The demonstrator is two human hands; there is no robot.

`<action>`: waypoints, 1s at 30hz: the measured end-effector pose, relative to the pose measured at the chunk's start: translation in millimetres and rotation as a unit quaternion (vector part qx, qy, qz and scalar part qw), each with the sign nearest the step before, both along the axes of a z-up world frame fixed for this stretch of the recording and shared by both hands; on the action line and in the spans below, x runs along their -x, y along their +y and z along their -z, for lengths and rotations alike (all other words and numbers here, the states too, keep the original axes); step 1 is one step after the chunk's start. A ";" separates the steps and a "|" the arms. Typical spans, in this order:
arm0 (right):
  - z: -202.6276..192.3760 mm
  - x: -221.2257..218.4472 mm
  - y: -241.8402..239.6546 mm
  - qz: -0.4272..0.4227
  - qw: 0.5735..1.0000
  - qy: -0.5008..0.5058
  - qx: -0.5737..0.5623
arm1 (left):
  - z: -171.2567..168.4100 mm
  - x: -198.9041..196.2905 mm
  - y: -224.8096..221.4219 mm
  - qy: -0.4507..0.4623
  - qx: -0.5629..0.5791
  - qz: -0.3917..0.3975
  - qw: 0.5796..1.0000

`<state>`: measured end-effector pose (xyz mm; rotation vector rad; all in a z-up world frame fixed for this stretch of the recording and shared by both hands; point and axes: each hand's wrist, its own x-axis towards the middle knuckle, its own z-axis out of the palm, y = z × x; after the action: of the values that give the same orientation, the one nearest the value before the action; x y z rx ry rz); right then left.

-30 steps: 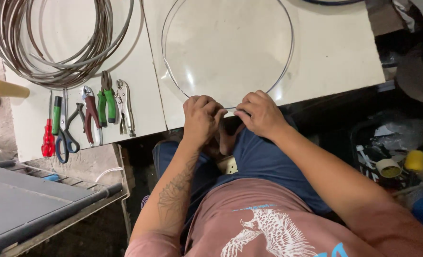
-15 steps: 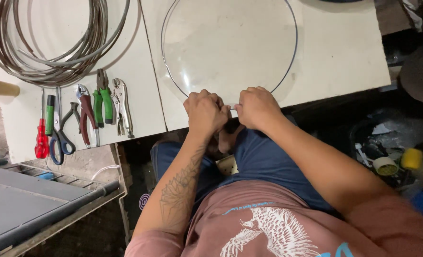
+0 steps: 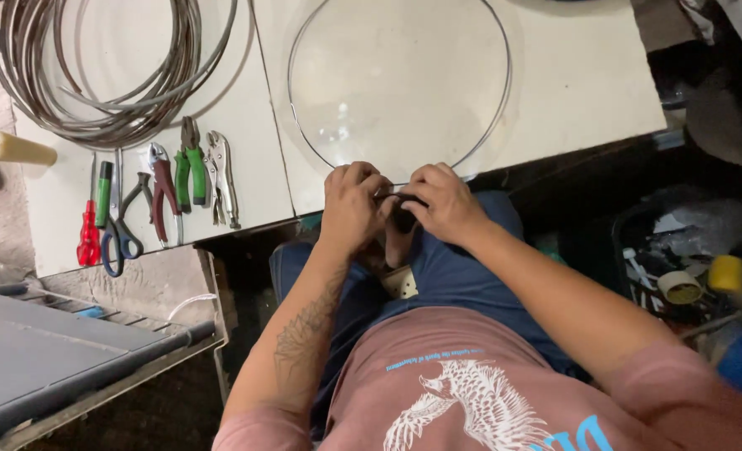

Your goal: Assembling a drum head by fitting a metal rim around a plastic sheet and securing it with pliers

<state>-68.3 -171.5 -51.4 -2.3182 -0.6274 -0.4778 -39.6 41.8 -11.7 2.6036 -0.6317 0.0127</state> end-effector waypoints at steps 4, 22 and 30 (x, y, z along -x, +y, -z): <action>-11.0 1.2 -17.9 0.018 0.997 -0.019 0.066 | 7.8 5.2 1.6 -0.049 0.054 -0.030 0.997; -42.3 -29.7 6.2 0.131 0.953 0.252 0.105 | -22.2 -21.1 -20.1 0.161 0.028 -0.123 0.979; -28.1 -54.2 15.9 0.135 0.909 0.317 0.233 | -35.4 -37.0 -31.6 0.151 -0.108 -0.099 0.978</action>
<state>-14.1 -155.6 -23.3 -2.8091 -0.0964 0.3605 -2.6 10.2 23.7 2.7850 -0.2776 -0.4022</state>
